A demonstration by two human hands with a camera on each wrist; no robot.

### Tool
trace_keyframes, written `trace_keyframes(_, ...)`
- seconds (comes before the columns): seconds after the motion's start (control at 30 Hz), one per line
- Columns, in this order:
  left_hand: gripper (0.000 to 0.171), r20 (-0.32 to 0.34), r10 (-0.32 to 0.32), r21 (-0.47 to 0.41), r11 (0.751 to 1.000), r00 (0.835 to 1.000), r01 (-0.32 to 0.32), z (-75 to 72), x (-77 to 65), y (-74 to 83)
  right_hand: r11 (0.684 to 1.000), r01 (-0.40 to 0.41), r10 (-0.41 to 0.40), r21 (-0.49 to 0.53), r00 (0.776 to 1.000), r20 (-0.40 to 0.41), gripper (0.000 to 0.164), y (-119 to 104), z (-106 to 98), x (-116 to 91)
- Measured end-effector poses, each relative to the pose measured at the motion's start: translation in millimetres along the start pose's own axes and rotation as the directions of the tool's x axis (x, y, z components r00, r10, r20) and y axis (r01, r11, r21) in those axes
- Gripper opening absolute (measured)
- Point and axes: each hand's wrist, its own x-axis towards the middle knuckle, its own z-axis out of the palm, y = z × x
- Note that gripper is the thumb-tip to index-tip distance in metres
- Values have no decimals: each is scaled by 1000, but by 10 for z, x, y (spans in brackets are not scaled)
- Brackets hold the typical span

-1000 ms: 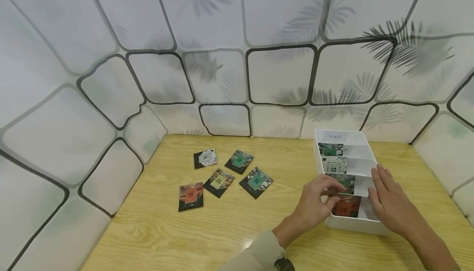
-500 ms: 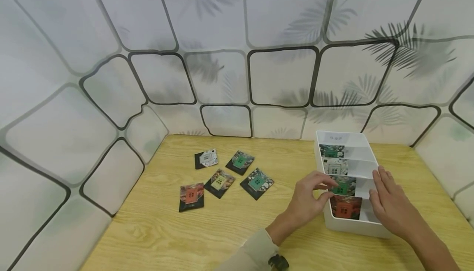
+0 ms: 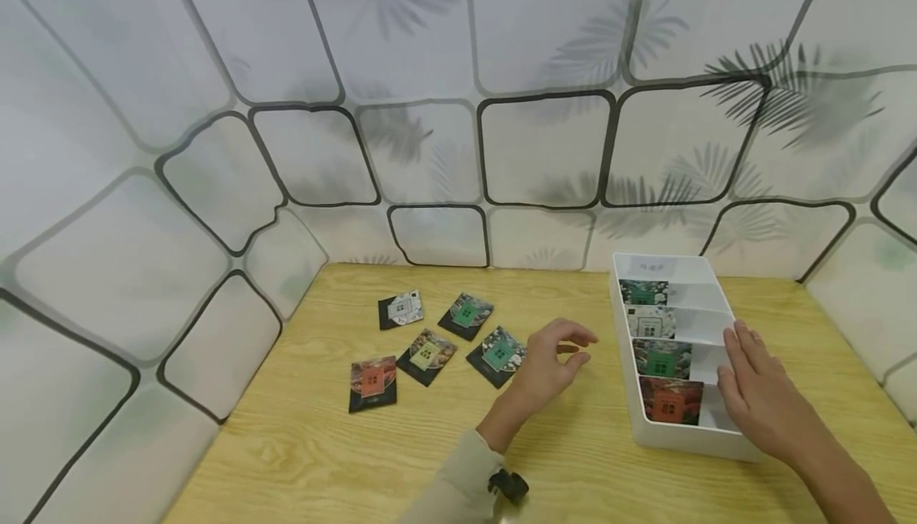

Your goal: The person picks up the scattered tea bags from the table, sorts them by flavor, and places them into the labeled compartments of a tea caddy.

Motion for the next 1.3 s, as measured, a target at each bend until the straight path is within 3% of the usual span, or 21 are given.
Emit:
trace_keyframes(0.23,26,-76,-49,-19,999,996,48,-283,31,-152,1000,-1,1,1,1000,-9,58,-14,-2,6)
trace_keyframes(0.43,24,-61,-131,27,991,990,132,-416,18,-194,1000,-6,6,-7,1000,-3,58,5,-6,-35)
trace_keyframes(0.53,25,-58,-162,95,981,985,167,-459,15,-228,1000,-6,6,-11,1000,-5,58,19,-4,-52)
trace_keyframes(0.6,25,-49,-191,174,965,980,197,-500,8,-251,1000,-8,8,-12,1000,-5,58,24,-3,-53)
trace_keyframes(0.77,28,5,-282,360,896,959,262,-637,-20,-311,1000,-11,11,-9,1000,8,59,12,2,-32)
trace_keyframes(1.0,30,31,-323,426,860,946,280,-758,-42,-365,1000,-12,12,-22,1000,7,58,-12,-24,0)
trace_keyframes(1.13,32,22,-353,520,803,936,291,-787,-58,-375,1000,-18,19,-22,1000,12,58,-6,-22,-6)
trace_keyframes(1.3,37,15,-432,566,747,902,348,-827,-106,-386,1000,-19,19,-8,1000,18,58,-5,0,-27)
